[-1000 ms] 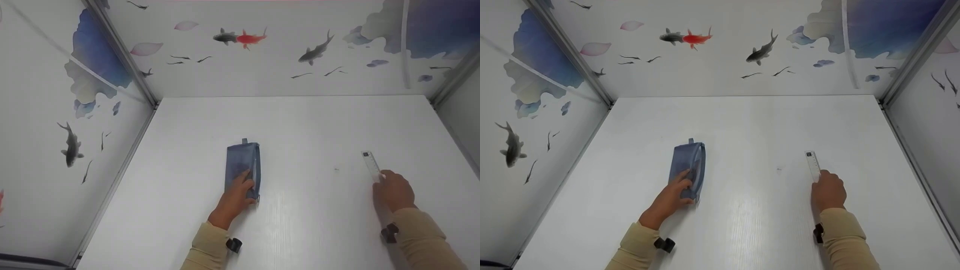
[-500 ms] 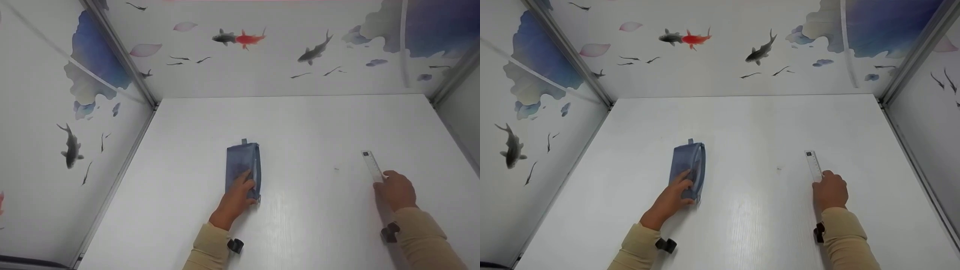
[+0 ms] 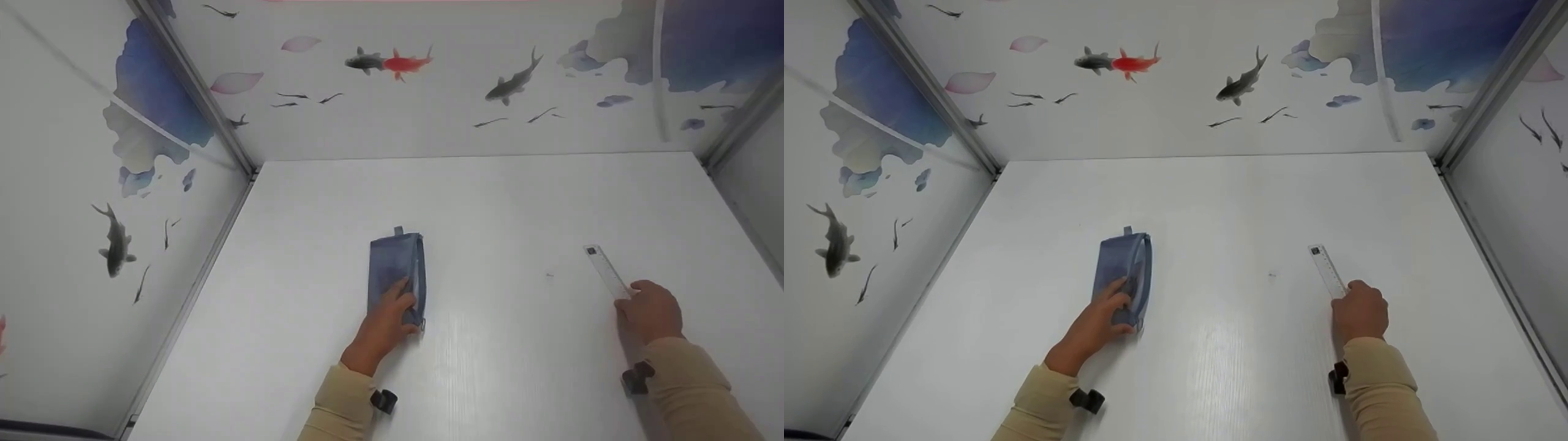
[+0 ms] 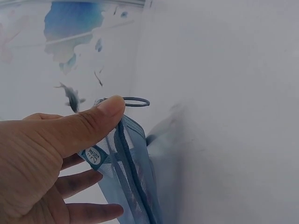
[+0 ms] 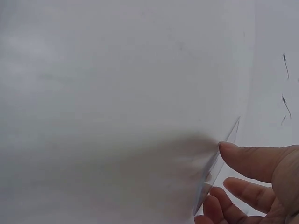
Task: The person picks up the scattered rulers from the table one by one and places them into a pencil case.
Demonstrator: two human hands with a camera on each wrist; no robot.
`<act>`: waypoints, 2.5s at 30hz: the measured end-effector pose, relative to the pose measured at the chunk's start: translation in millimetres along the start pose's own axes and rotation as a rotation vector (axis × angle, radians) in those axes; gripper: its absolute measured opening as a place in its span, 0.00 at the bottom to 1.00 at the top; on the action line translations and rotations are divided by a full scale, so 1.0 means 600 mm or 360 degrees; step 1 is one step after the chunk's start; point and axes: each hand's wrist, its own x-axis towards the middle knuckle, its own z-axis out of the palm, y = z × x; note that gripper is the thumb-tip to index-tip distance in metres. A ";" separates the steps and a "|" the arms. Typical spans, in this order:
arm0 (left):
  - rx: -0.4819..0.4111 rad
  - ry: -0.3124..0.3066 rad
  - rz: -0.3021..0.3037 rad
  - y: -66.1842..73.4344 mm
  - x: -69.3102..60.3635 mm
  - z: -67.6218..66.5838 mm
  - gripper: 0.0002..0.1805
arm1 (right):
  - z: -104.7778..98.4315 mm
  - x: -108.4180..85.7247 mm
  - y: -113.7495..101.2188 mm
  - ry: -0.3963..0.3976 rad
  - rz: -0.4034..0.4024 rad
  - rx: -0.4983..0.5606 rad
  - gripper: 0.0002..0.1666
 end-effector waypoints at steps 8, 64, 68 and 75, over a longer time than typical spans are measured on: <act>-0.0004 -0.0018 -0.0031 -0.001 0.001 0.002 0.23 | 0.001 0.008 0.005 -0.0034 0.0035 -0.0005 0.28; -0.0044 0.0011 -0.0052 -0.001 0.001 -0.008 0.21 | -0.018 0.015 0.024 -0.0154 0.0229 0.0333 0.31; -0.0025 0.0019 -0.0056 -0.001 0.000 -0.005 0.23 | -0.021 0.018 0.023 -0.0181 0.0274 0.0377 0.32; -0.0015 0.0021 -0.0057 0.002 -0.002 -0.007 0.23 | -0.023 0.021 0.020 -0.0236 0.0342 0.0490 0.36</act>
